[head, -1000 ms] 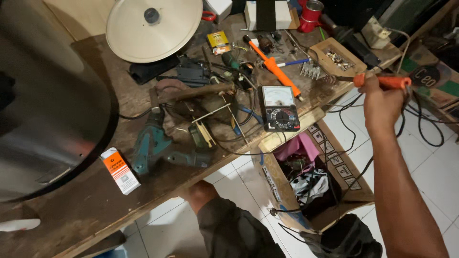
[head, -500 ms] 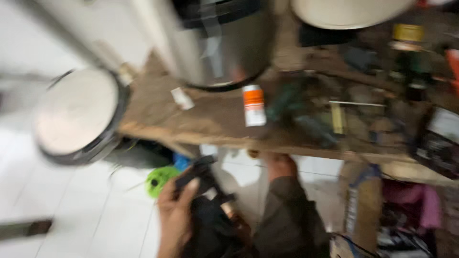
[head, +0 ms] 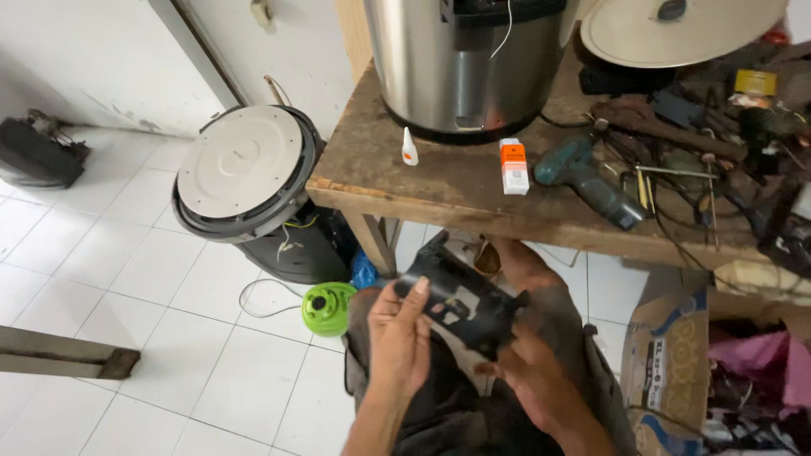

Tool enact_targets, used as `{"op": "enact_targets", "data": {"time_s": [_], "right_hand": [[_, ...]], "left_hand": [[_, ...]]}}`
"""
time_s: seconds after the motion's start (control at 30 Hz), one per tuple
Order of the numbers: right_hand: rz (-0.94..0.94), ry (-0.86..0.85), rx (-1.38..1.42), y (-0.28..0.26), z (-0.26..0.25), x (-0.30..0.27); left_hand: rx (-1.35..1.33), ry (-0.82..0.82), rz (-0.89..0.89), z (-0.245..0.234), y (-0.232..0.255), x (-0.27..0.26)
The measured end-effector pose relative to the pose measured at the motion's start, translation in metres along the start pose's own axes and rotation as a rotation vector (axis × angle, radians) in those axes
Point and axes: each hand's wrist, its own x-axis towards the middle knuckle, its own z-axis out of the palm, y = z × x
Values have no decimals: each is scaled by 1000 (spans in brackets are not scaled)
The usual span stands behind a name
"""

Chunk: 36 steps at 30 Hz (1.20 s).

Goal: The person uses a soldering iron to heat a plastic component, then attaches it to the lid of a large metal appliance. They manipulate the component and the lid to align the parts, then use a hammer to secure the assembly.

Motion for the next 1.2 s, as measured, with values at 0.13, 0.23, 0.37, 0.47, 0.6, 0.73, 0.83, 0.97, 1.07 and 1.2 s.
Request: {"op": "enact_targets", "data": {"time_s": [0.13, 0.23, 0.37, 0.47, 0.6, 0.73, 0.83, 0.97, 1.07, 1.2], "right_hand": [[1208, 855, -163, -177, 141, 97], [732, 1084, 75, -206, 179, 81], [744, 1150, -317, -168, 150, 7], [729, 929, -396, -192, 162, 24], [772, 845, -611, -204, 174, 31], [746, 783, -636, -218, 187, 34], [664, 784, -724, -227, 195, 38], [637, 758, -723, -242, 211, 44], [664, 833, -686, -252, 219, 44], [552, 823, -856, -259, 227, 31]], "left_hand": [[-4, -65, -135, -9, 8, -17], [134, -195, -94, -14, 16, -21], [514, -233, 172, -21, 40, -27], [775, -297, 448, -12, 75, -34], [835, -381, 567, -11, 89, -28], [908, -379, 621, -12, 97, -40], [915, -418, 713, -16, 101, -42], [973, -486, 803, -16, 116, -51], [998, -541, 926, -12, 123, -56], [1034, -586, 975, -7, 125, -62]]}}
